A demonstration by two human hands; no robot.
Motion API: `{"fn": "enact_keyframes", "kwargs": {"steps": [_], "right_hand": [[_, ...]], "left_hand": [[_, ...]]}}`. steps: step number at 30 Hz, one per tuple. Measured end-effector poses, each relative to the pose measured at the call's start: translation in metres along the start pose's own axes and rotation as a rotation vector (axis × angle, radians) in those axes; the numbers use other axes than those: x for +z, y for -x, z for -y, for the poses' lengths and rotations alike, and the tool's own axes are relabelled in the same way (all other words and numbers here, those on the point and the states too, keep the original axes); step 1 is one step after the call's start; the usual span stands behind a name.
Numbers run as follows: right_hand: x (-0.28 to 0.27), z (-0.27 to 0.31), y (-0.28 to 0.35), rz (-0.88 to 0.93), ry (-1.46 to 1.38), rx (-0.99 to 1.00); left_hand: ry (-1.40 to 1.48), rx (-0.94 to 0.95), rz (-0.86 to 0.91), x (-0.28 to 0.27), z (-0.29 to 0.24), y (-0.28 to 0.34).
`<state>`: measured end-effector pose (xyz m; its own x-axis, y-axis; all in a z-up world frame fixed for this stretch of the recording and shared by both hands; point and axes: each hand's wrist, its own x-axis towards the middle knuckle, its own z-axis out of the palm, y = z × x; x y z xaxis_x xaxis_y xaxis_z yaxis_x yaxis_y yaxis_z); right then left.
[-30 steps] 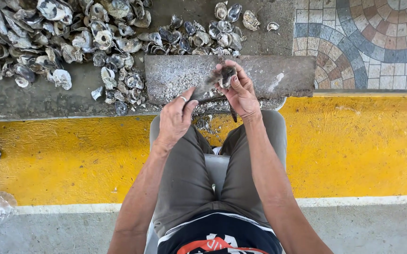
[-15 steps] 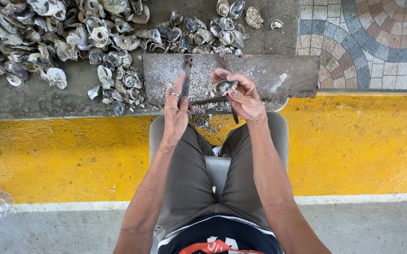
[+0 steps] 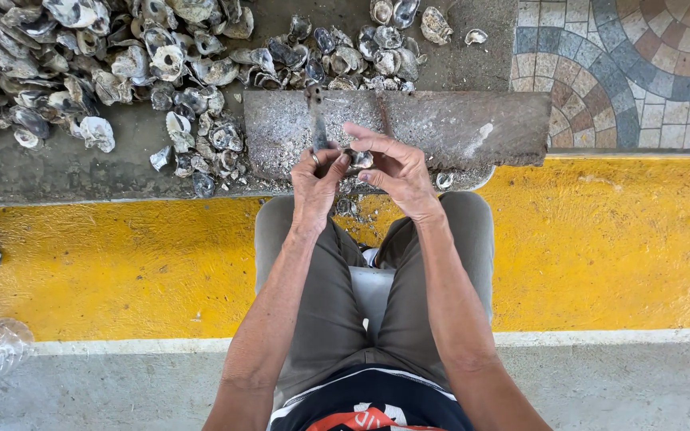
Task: The person sits on a low stool and uses a chisel-like tool and a metal rod to pry open oyster shells placed on a wooden plank. They strike and lever each shell open, discard the empty shells onto a large pile beside the plank, and pick up the next oyster to repeat the process.
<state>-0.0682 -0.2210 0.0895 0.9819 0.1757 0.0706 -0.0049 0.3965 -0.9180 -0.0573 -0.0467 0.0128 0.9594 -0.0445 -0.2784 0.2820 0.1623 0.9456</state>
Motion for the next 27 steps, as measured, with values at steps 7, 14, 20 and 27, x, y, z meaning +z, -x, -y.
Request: {"fn": "enact_keyframes", "kwargs": {"steps": [7,14,20,27], "right_hand": [[0.004,0.006,-0.001,-0.122,0.498,0.008],[-0.017,-0.062,-0.016,-0.466,0.451,0.076],[-0.039,-0.118,-0.034,-0.637,0.217,0.221],[-0.041,-0.125,-0.066,-0.571,0.463,0.372]], "left_hand": [[-0.143,0.101,-0.042,-0.009,0.008,-0.013],[-0.403,0.132,-0.056,-0.031,0.018,-0.028],[-0.226,0.159,0.103,-0.068,-0.04,-0.032],[-0.602,0.19,0.292,-0.092,-0.035,-0.054]]}}
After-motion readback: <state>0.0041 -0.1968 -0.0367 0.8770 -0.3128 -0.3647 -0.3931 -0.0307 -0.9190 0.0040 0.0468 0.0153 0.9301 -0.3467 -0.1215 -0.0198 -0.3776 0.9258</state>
